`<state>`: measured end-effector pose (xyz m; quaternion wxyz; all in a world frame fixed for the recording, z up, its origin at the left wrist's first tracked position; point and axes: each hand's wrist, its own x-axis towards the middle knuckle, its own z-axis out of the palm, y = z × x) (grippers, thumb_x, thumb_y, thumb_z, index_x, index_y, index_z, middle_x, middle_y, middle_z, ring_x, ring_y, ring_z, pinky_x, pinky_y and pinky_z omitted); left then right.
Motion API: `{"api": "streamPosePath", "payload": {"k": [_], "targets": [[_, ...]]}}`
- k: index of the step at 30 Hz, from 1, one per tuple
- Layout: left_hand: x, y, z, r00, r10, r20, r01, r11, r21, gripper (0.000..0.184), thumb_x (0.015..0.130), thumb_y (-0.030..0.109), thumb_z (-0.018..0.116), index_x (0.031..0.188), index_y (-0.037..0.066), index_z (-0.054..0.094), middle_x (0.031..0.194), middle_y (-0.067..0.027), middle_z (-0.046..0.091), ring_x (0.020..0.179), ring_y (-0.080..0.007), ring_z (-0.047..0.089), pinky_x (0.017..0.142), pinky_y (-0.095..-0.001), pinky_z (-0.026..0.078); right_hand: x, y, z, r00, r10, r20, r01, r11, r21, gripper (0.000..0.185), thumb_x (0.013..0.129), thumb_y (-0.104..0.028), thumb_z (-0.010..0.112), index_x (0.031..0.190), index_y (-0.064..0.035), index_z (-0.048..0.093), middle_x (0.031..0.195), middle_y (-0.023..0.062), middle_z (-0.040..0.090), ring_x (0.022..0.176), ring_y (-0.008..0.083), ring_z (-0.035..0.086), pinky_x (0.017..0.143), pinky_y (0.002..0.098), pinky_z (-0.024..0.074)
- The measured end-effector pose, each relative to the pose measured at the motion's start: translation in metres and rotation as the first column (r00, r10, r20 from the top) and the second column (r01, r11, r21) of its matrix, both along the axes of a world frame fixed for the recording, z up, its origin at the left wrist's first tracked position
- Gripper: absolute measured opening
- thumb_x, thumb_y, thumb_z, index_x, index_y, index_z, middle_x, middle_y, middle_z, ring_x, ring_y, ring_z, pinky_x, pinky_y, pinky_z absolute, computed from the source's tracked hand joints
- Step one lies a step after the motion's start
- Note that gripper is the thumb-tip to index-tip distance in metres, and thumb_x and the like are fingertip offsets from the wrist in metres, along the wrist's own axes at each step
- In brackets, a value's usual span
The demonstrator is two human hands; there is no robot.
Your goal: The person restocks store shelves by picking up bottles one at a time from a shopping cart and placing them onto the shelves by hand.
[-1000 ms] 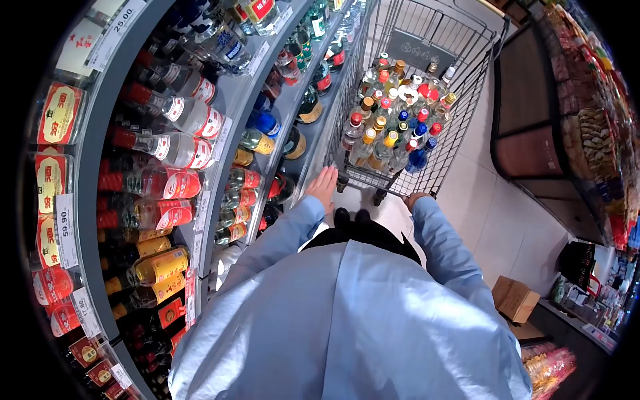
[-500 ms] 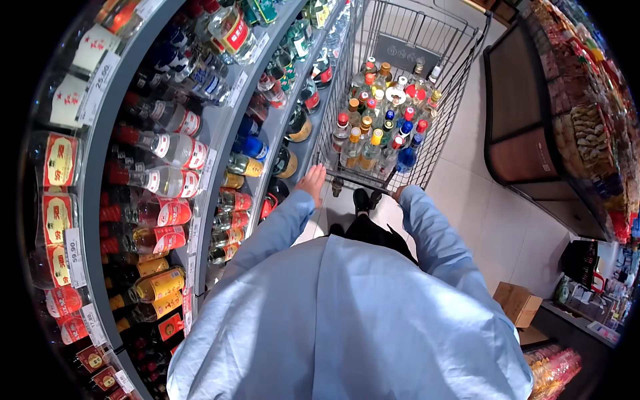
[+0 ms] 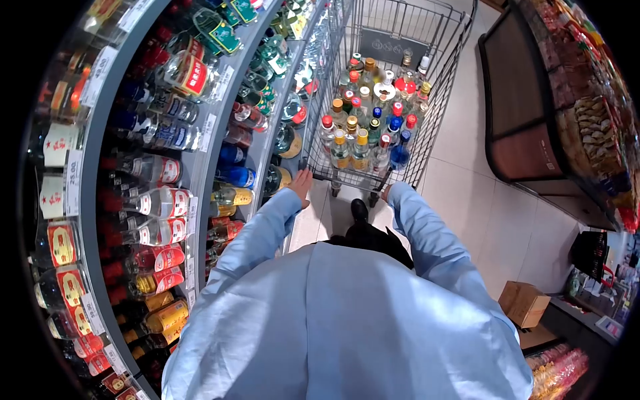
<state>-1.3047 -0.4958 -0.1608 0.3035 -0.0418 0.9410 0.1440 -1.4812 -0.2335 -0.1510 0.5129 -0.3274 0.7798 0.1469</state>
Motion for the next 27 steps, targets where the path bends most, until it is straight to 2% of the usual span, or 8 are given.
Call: {"api": "streamPosePath", "payload": {"k": [4,8,14,17,20,23,26,27], "targets": [[-0.015,-0.009,-0.016,0.995,-0.039,-0.095,0.040,0.999,0.012,0.093,0.060,0.024,0.065,0.133,-0.005,0.015,0.139,-0.0250,0.015,0.130,-0.0399,0.012,0.107,-0.0394,0.017,-0.018,0.001,-0.028,0.999,-0.035,0.021,0.036,0.999,-0.018,0.053,0.085,-0.049,0.035,0.107,-0.0073,0.059,0.115,0.0149,0.054,0.105,0.0337,0.051,0.089,0.0377,0.0407],[-0.045,-0.008,0.010,0.997,-0.063,0.036,0.063,0.998,-0.024,0.092,0.060,0.024,0.067,0.132,-0.005,0.018,0.138,-0.0256,0.018,0.129,-0.0395,0.017,0.106,-0.0387,0.021,-0.031,-0.009,-0.010,0.999,-0.024,0.030,0.024,1.000,-0.005,0.053,0.085,-0.049,0.035,0.108,-0.0071,0.058,0.114,0.0150,0.055,0.105,0.0340,0.051,0.090,0.0383,0.0401],[-0.073,-0.017,-0.004,0.990,-0.014,0.137,0.014,1.000,-0.005,0.094,0.060,0.028,0.070,0.132,-0.004,0.019,0.137,-0.0250,0.021,0.128,-0.0390,0.020,0.105,-0.0379,0.023,-0.044,-0.013,0.020,1.000,-0.006,0.003,0.006,0.999,-0.044,0.053,0.087,-0.046,0.030,0.109,-0.0057,0.057,0.117,0.0160,0.052,0.108,0.0346,0.048,0.092,0.0389,0.0384],[-0.086,-0.011,0.019,0.973,0.052,0.223,-0.056,0.998,0.014,0.076,0.067,0.019,0.054,0.132,-0.003,0.022,0.139,-0.0201,0.020,0.131,-0.0317,0.018,0.107,-0.0343,0.018,-0.051,-0.014,0.018,0.999,0.016,0.030,-0.014,0.999,-0.042,0.052,0.087,-0.045,0.032,0.109,-0.0052,0.057,0.117,0.0168,0.052,0.108,0.0348,0.048,0.092,0.0391,0.0383],[-0.096,-0.005,0.035,0.961,0.076,0.266,-0.075,0.997,-0.013,0.078,0.067,0.021,0.056,0.133,-0.002,0.020,0.140,-0.0182,0.019,0.131,-0.0318,0.017,0.107,-0.0335,0.018,-0.059,-0.011,0.005,0.999,0.012,0.030,-0.010,0.997,-0.076,0.051,0.087,-0.045,0.033,0.108,-0.0049,0.058,0.115,0.0170,0.053,0.107,0.0350,0.049,0.091,0.0390,0.0392],[-0.089,-0.009,0.001,0.983,0.073,0.166,-0.068,0.997,-0.038,0.096,0.060,0.036,0.071,0.132,-0.003,0.020,0.138,-0.0237,0.020,0.129,-0.0372,0.018,0.106,-0.0364,0.021,-0.064,-0.011,0.012,0.999,0.041,0.012,-0.040,0.992,-0.120,0.052,0.086,-0.046,0.035,0.105,-0.0043,0.059,0.111,0.0173,0.056,0.104,0.0354,0.051,0.089,0.0397,0.0404],[-0.088,-0.011,-0.006,0.986,0.093,0.139,-0.092,0.996,-0.014,0.096,0.061,0.038,0.070,0.132,-0.003,0.020,0.138,-0.0234,0.019,0.129,-0.0373,0.019,0.106,-0.0361,0.020,-0.074,-0.009,0.005,0.998,-0.068,-0.014,0.065,0.986,-0.151,0.052,0.084,-0.047,0.039,0.103,-0.0038,0.060,0.103,0.0186,0.059,0.097,0.0356,0.055,0.085,0.0409,0.0422],[-0.088,-0.012,-0.010,0.985,0.084,0.153,-0.081,0.996,-0.022,0.095,0.062,0.039,0.067,0.133,-0.002,0.019,0.139,-0.0217,0.018,0.130,-0.0363,0.017,0.106,-0.0357,0.020,-0.086,-0.010,0.003,0.993,-0.087,0.084,0.098,0.987,-0.125,0.049,0.079,-0.045,0.047,0.100,-0.0029,0.060,0.095,0.0201,0.061,0.091,0.0355,0.058,0.081,0.0410,0.0442]]}}
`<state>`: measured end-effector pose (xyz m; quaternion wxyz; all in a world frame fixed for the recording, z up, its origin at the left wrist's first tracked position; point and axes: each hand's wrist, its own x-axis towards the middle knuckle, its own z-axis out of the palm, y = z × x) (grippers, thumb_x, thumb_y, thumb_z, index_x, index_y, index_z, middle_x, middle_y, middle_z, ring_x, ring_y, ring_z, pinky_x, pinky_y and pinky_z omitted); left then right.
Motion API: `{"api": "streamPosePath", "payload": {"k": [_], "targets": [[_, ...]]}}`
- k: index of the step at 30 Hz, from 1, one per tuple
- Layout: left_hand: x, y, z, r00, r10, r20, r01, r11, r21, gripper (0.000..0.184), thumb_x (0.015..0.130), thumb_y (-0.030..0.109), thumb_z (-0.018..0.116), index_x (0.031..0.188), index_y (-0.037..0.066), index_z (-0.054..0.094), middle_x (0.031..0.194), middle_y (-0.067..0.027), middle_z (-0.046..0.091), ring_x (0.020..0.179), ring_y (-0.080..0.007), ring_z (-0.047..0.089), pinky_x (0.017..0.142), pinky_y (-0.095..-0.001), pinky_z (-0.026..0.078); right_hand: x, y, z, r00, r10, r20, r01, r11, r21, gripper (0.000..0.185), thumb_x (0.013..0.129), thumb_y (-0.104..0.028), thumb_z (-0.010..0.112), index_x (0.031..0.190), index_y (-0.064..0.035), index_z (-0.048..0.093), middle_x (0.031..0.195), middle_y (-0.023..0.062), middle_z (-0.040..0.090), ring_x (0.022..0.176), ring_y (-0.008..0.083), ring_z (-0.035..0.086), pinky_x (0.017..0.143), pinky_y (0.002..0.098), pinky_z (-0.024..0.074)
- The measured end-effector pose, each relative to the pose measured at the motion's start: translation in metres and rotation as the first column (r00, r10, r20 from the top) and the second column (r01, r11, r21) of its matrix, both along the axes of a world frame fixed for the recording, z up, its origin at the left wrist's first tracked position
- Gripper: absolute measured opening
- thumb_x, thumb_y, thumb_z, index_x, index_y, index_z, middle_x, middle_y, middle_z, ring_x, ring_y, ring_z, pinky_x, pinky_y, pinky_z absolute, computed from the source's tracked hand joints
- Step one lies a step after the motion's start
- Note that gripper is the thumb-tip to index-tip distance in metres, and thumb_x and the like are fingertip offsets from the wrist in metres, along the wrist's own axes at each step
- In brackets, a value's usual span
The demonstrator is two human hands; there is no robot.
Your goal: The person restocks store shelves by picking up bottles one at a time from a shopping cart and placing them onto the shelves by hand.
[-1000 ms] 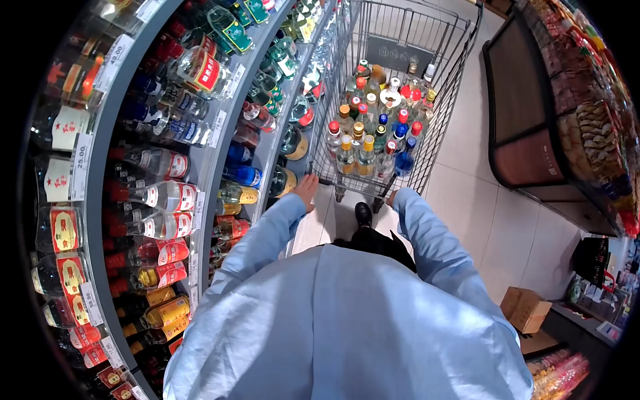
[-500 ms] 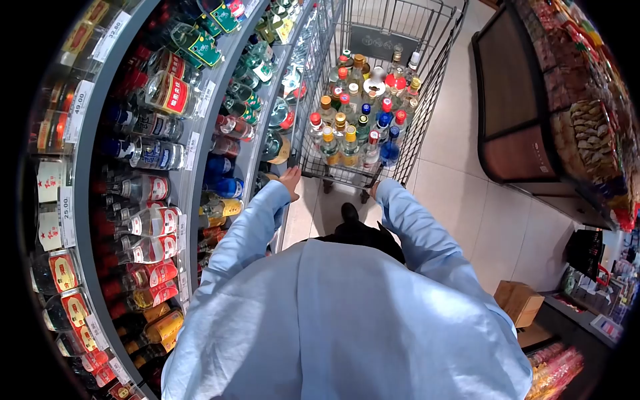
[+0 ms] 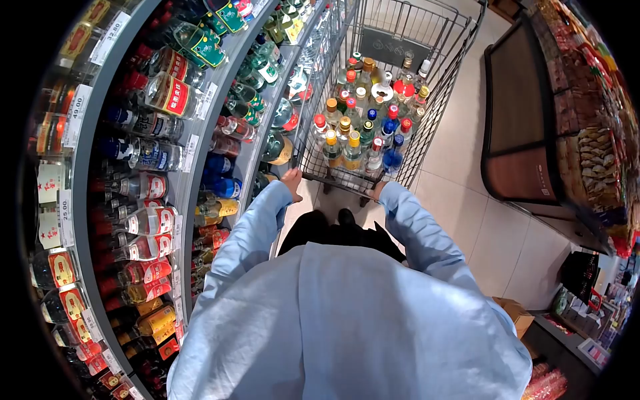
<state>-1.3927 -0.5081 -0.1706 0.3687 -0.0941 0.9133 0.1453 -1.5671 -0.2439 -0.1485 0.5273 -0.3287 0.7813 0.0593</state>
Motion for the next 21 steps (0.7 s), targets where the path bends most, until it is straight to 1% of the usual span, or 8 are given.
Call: {"api": "streamPosePath", "payload": {"k": [4,7,9,11,13,15,17,21], "targets": [[-0.003,0.001,0.007,0.998,-0.056,0.018,0.057,0.998,-0.012,0.094,0.065,0.040,0.065,0.135,-0.001,0.016,0.141,-0.0194,0.017,0.131,-0.0338,0.013,0.107,-0.0348,0.017,-0.044,0.013,-0.028,0.894,-0.336,-0.297,0.274,0.934,-0.230,0.045,0.074,-0.040,0.056,0.099,-0.0025,0.060,0.092,0.0223,0.061,0.089,0.0352,0.058,0.079,0.0392,0.0458],[-0.006,0.007,0.027,1.000,-0.010,0.025,0.011,1.000,-0.009,0.092,0.067,0.037,0.064,0.136,0.000,0.015,0.142,-0.0181,0.015,0.132,-0.0326,0.011,0.107,-0.0344,0.016,-0.072,0.012,-0.020,0.599,-0.657,-0.458,0.434,0.747,-0.504,0.054,0.068,-0.031,0.066,0.114,-0.0061,0.051,0.100,0.0210,0.059,0.091,0.0340,0.058,0.080,0.0392,0.0452],[0.000,0.010,0.023,0.998,0.054,-0.028,-0.053,0.999,0.010,0.092,0.066,0.035,0.065,0.135,0.001,0.016,0.142,-0.0175,0.015,0.132,-0.0325,0.011,0.107,-0.0349,0.018,-0.089,0.011,-0.046,0.509,-0.791,-0.339,0.467,0.585,-0.663,0.064,0.063,-0.023,0.073,0.119,-0.0089,0.045,0.103,0.0158,0.060,0.091,0.0284,0.059,0.079,0.0363,0.0455],[0.008,0.010,0.012,0.988,0.116,-0.103,-0.113,0.993,0.037,0.092,0.065,0.033,0.066,0.135,0.001,0.016,0.142,-0.0172,0.014,0.132,-0.0321,0.012,0.106,-0.0356,0.020,-0.105,0.010,-0.084,0.564,-0.819,-0.102,0.522,0.450,-0.724,0.060,0.062,-0.020,0.074,0.116,-0.0114,0.048,0.098,0.0098,0.060,0.087,0.0207,0.058,0.076,0.0314,0.0454],[0.012,0.015,0.009,0.979,0.154,-0.137,-0.155,0.988,0.004,0.090,0.065,0.032,0.065,0.136,0.005,0.017,0.143,-0.0128,0.013,0.133,-0.0283,0.012,0.104,-0.0394,0.025,-0.099,0.003,-0.075,0.572,-0.818,-0.060,0.498,0.404,-0.767,0.048,0.063,-0.016,0.072,0.106,-0.0143,0.051,0.088,0.0101,0.061,0.080,0.0213,0.059,0.073,0.0315,0.0463],[0.014,0.017,0.018,0.974,0.159,-0.160,-0.161,0.987,-0.004,0.088,0.065,0.032,0.064,0.136,0.006,0.018,0.144,-0.0108,0.013,0.133,-0.0268,0.012,0.103,-0.0410,0.026,-0.095,-0.006,-0.065,0.443,-0.878,0.181,0.694,0.208,-0.689,0.034,0.066,-0.008,0.069,0.096,-0.0108,0.054,0.081,0.0060,0.060,0.074,0.0161,0.057,0.067,0.0294,0.0464],[0.016,0.016,0.020,0.974,0.167,-0.154,-0.168,0.986,0.008,0.088,0.066,0.031,0.064,0.136,0.006,0.018,0.144,-0.0107,0.013,0.133,-0.0263,0.012,0.102,-0.0415,0.027,-0.112,0.006,-0.130,0.478,-0.830,0.287,0.611,0.080,-0.787,0.031,0.065,-0.013,0.074,0.092,-0.0069,0.059,0.082,0.0038,0.061,0.073,0.0130,0.057,0.067,0.0278,0.0468],[0.015,0.015,0.027,0.975,0.160,-0.151,-0.158,0.987,0.025,0.088,0.066,0.030,0.064,0.137,0.006,0.017,0.144,-0.0106,0.013,0.133,-0.0262,0.012,0.102,-0.0427,0.027,-0.102,0.001,-0.115,0.443,-0.859,0.257,0.695,0.147,-0.704,0.022,0.066,-0.014,0.074,0.082,-0.0037,0.064,0.076,0.0033,0.064,0.069,0.0144,0.058,0.067,0.0294,0.0467]]}}
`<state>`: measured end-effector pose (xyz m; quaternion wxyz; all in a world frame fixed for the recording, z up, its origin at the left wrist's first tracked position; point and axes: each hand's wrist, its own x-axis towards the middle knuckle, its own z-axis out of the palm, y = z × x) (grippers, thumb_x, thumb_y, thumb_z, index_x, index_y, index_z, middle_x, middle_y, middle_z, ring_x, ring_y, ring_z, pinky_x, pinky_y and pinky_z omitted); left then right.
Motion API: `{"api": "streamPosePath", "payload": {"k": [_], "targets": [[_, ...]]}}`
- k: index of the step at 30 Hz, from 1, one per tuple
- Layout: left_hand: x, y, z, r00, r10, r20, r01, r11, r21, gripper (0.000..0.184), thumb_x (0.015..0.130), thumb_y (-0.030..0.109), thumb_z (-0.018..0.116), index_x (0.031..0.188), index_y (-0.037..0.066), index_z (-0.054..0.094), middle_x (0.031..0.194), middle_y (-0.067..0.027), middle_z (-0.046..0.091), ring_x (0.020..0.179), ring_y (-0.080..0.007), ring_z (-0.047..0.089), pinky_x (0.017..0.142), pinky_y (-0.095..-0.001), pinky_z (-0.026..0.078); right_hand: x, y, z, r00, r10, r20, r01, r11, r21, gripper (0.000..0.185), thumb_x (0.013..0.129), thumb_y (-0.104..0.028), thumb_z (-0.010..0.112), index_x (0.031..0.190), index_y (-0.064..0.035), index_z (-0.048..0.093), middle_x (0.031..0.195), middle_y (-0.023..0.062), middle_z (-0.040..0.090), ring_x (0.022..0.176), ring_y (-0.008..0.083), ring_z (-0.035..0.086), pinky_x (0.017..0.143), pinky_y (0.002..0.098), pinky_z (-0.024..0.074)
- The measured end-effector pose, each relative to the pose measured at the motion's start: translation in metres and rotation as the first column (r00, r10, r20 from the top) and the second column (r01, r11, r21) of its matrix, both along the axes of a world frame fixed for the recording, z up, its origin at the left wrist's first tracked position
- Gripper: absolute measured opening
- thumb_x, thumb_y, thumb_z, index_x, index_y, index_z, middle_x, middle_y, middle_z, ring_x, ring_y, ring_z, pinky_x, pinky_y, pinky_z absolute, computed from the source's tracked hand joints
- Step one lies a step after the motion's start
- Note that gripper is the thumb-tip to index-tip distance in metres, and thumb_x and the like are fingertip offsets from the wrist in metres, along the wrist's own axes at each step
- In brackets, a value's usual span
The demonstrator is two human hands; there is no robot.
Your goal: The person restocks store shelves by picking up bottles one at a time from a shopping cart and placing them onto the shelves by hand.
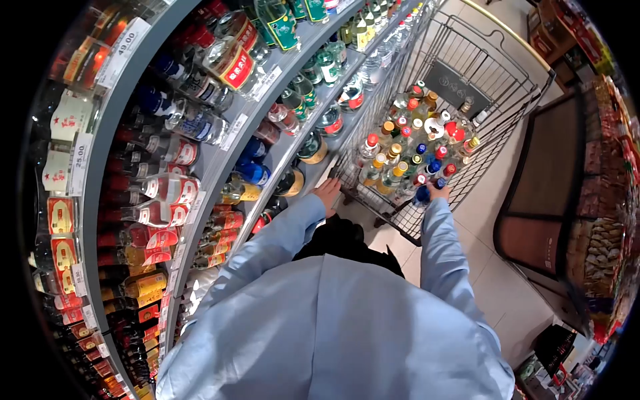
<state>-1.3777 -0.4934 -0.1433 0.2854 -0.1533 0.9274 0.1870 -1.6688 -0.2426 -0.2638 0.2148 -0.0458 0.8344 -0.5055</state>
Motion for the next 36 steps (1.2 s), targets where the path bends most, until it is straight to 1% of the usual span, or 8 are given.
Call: {"api": "streamPosePath", "payload": {"k": [6,13,19,24,26,29,32,36], "targets": [[0.008,0.005,0.000,0.988,0.059,-0.140,-0.060,0.998,-0.002,0.080,0.071,0.027,0.062,0.136,0.005,0.020,0.143,-0.0095,0.016,0.133,-0.0245,0.015,0.102,-0.0398,0.027,0.013,0.003,0.032,0.988,0.079,-0.130,-0.025,0.927,0.374,0.031,0.062,-0.029,0.077,0.081,-0.0072,0.067,0.074,0.0086,0.065,0.068,0.0200,0.062,0.066,0.0321,0.0477],[-0.002,0.017,-0.006,0.917,0.144,-0.371,-0.142,0.989,0.033,0.075,0.072,0.028,0.063,0.132,0.001,0.026,0.138,-0.0156,0.026,0.129,-0.0300,0.023,0.102,-0.0392,0.026,0.038,-0.002,0.094,0.978,0.076,-0.193,-0.001,0.932,0.362,0.027,0.066,-0.032,0.073,0.076,-0.0078,0.068,0.069,0.0082,0.065,0.064,0.0201,0.062,0.064,0.0312,0.0479],[-0.034,0.037,0.001,0.760,0.435,-0.484,-0.229,0.875,0.427,0.069,0.074,0.028,0.063,0.128,-0.003,0.032,0.131,-0.0206,0.035,0.125,-0.0312,0.030,0.102,-0.0357,0.027,0.041,-0.010,0.154,0.894,0.039,-0.446,0.072,0.971,0.229,0.027,0.068,-0.032,0.072,0.072,-0.0055,0.067,0.060,0.0093,0.062,0.055,0.0170,0.060,0.057,0.0319,0.0481],[-0.051,0.048,0.029,0.589,0.764,0.263,-0.358,-0.045,0.933,0.062,0.077,0.029,0.062,0.128,0.005,0.038,0.132,-0.0168,0.036,0.122,-0.0218,0.036,0.098,-0.0276,0.030,0.060,-0.035,0.291,0.899,0.055,-0.434,-0.114,0.987,-0.113,0.020,0.075,-0.016,0.068,0.067,0.0003,0.060,0.059,0.0042,0.059,0.055,0.0138,0.059,0.053,0.0265,0.0467],[-0.041,0.047,0.047,0.607,0.724,0.329,-0.411,-0.069,0.909,0.063,0.078,0.038,0.059,0.132,0.016,0.034,0.136,-0.0107,0.030,0.124,-0.0238,0.031,0.100,-0.0382,0.027,0.074,-0.048,0.330,0.935,0.018,-0.354,-0.190,0.869,-0.458,0.017,0.080,-0.011,0.062,0.069,0.0004,0.056,0.063,0.0066,0.058,0.057,0.0163,0.059,0.059,0.0287,0.0482],[-0.031,0.052,0.071,0.482,0.656,0.581,-0.369,-0.449,0.814,0.069,0.077,0.051,0.054,0.134,0.022,0.027,0.138,-0.0065,0.028,0.129,-0.0277,0.020,0.100,-0.0518,0.020,0.085,-0.063,0.364,0.915,0.165,-0.367,-0.363,0.734,-0.575,0.023,0.085,-0.018,0.052,0.074,0.0025,0.051,0.068,0.0116,0.055,0.066,0.0207,0.055,0.067,0.0329,0.0460],[-0.008,0.043,0.106,0.584,0.519,0.624,-0.136,-0.696,0.705,0.063,0.081,0.046,0.053,0.131,0.017,0.032,0.132,-0.0084,0.036,0.119,-0.0285,0.037,0.097,-0.0475,0.031,0.110,-0.093,0.394,0.983,0.145,-0.110,-0.180,0.673,-0.717,0.027,0.086,-0.023,0.053,0.070,-0.0023,0.047,0.066,0.0074,0.047,0.066,0.0194,0.051,0.065,0.0348,0.0444],[0.035,0.028,0.125,0.576,0.562,0.594,-0.024,-0.715,0.699,0.054,0.081,0.036,0.058,0.126,0.019,0.033,0.127,-0.0057,0.038,0.113,-0.0265,0.042,0.086,-0.0445,0.042,0.121,-0.134,0.398,0.966,0.220,0.135,-0.037,0.633,-0.773,0.027,0.086,-0.029,0.054,0.075,-0.0055,0.047,0.069,0.0058,0.048,0.069,0.0185,0.050,0.067,0.0325,0.0428]]}}
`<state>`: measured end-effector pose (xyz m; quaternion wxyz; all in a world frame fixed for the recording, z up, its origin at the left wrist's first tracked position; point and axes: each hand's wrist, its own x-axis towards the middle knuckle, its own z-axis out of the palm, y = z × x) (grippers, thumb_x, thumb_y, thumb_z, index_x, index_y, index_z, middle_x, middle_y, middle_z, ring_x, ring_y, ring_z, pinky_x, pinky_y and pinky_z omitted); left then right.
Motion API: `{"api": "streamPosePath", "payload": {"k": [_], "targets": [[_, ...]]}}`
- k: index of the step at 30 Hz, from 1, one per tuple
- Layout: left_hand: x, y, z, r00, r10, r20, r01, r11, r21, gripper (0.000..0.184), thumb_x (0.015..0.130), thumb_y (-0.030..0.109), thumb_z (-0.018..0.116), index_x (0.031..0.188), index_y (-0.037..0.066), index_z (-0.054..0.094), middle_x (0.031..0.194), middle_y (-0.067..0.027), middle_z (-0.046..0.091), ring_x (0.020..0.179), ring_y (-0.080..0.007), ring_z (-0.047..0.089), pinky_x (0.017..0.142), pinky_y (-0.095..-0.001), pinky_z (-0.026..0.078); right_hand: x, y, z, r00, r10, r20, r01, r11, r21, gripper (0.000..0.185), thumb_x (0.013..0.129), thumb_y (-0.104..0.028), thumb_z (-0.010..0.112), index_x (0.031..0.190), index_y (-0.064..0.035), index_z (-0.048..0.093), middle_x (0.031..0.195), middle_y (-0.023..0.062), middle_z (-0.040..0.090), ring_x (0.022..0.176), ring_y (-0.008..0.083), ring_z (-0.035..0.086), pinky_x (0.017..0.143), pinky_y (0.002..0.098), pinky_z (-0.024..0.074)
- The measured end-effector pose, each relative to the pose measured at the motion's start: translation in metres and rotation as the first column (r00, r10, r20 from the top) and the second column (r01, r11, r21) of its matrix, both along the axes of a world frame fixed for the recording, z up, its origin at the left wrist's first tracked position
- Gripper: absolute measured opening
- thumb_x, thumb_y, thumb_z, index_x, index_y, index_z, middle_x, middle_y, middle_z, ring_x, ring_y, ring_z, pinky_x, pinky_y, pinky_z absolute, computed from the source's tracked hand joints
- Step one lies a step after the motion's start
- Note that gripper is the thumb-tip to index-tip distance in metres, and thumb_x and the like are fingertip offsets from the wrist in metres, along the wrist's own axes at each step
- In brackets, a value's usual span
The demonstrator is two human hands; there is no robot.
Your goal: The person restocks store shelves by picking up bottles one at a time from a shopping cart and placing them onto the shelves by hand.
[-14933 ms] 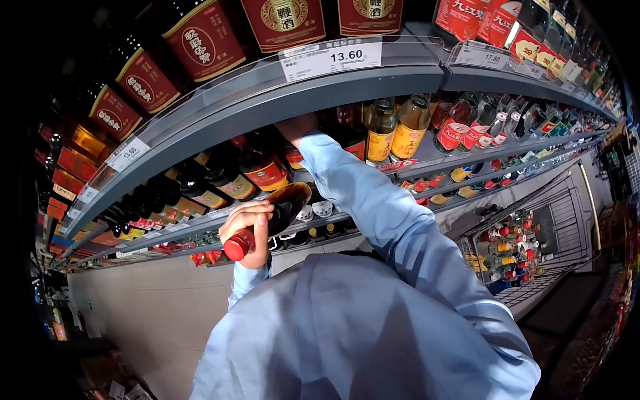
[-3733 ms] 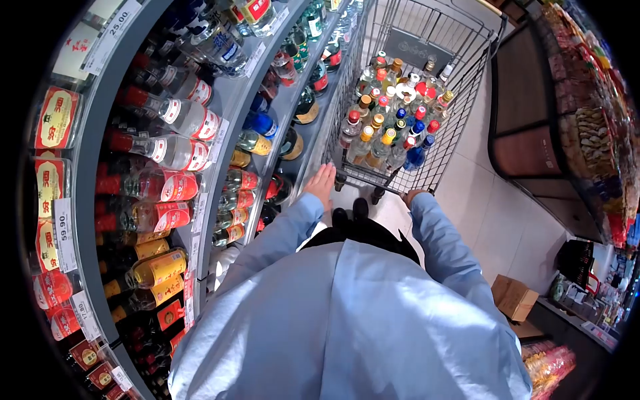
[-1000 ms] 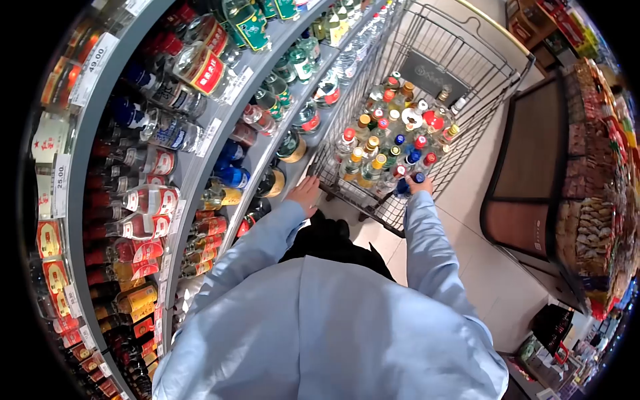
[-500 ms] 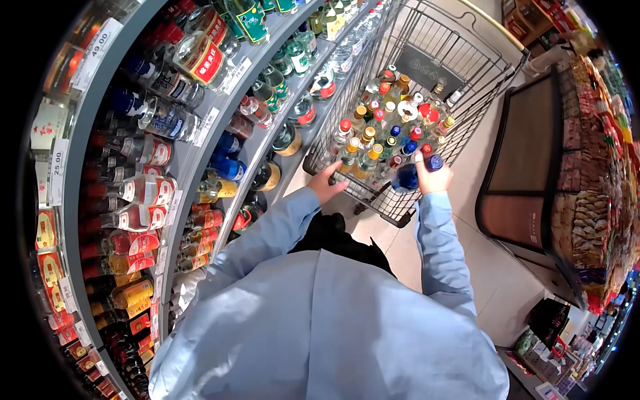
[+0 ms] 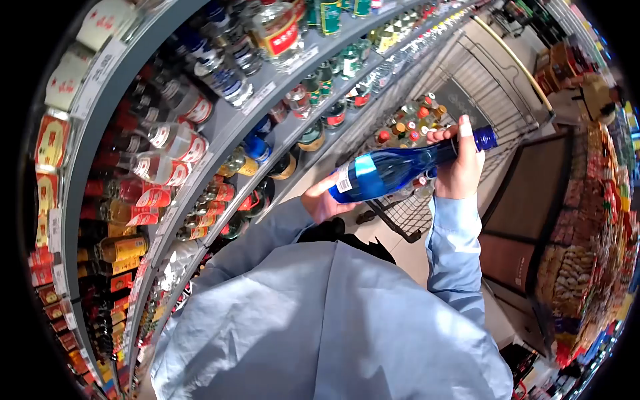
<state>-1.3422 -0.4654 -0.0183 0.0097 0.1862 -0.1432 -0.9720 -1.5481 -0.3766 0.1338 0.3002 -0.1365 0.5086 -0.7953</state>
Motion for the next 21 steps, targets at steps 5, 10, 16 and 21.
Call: {"api": "streamPosePath", "payload": {"k": [5,10,16,21], "targets": [[0.050,0.000,0.023,0.920,0.391,-0.030,-0.378,0.862,-0.337,0.061,0.073,0.011,0.065,0.122,0.013,0.028,0.117,-0.0086,0.041,0.109,-0.0220,0.044,0.088,-0.0419,0.039,0.021,-0.047,-0.009,0.950,0.105,0.295,-0.062,0.986,-0.153,0.020,0.085,-0.025,0.055,0.078,-0.0068,0.052,0.070,0.0034,0.051,0.070,0.0157,0.051,0.068,0.0294,0.0437],[0.079,-0.017,0.020,0.777,0.557,-0.293,-0.497,0.256,-0.829,0.074,0.060,0.003,0.076,0.117,0.007,0.029,0.110,-0.0114,0.045,0.105,-0.0198,0.046,0.089,-0.0347,0.038,0.043,-0.076,-0.034,0.934,-0.004,0.357,0.055,0.990,-0.134,0.020,0.082,-0.028,0.058,0.083,-0.0091,0.054,0.067,0.0012,0.052,0.069,0.0162,0.053,0.070,0.0315,0.0444],[0.129,-0.033,0.044,0.663,0.418,-0.621,-0.115,-0.763,-0.636,0.064,0.050,0.012,0.082,0.104,0.004,0.047,0.114,-0.0230,0.047,0.103,-0.0354,0.050,0.085,-0.0418,0.042,0.076,-0.101,-0.041,0.870,0.114,0.479,-0.025,0.982,-0.188,0.024,0.083,-0.029,0.056,0.069,-0.0112,0.046,0.059,-0.0017,0.044,0.054,0.0117,0.043,0.059,0.0287,0.0403],[0.148,-0.039,0.070,0.731,0.543,-0.413,-0.511,0.034,-0.859,0.110,0.056,0.018,0.082,0.138,0.008,0.010,0.134,-0.0207,0.027,0.115,-0.0320,0.041,0.096,-0.0419,0.033,0.112,-0.113,0.018,0.815,0.557,0.162,-0.410,0.750,-0.519,0.027,0.086,-0.032,0.049,0.071,-0.0114,0.040,0.054,-0.0035,0.037,0.046,0.0075,0.034,0.050,0.0237,0.0309]]}}
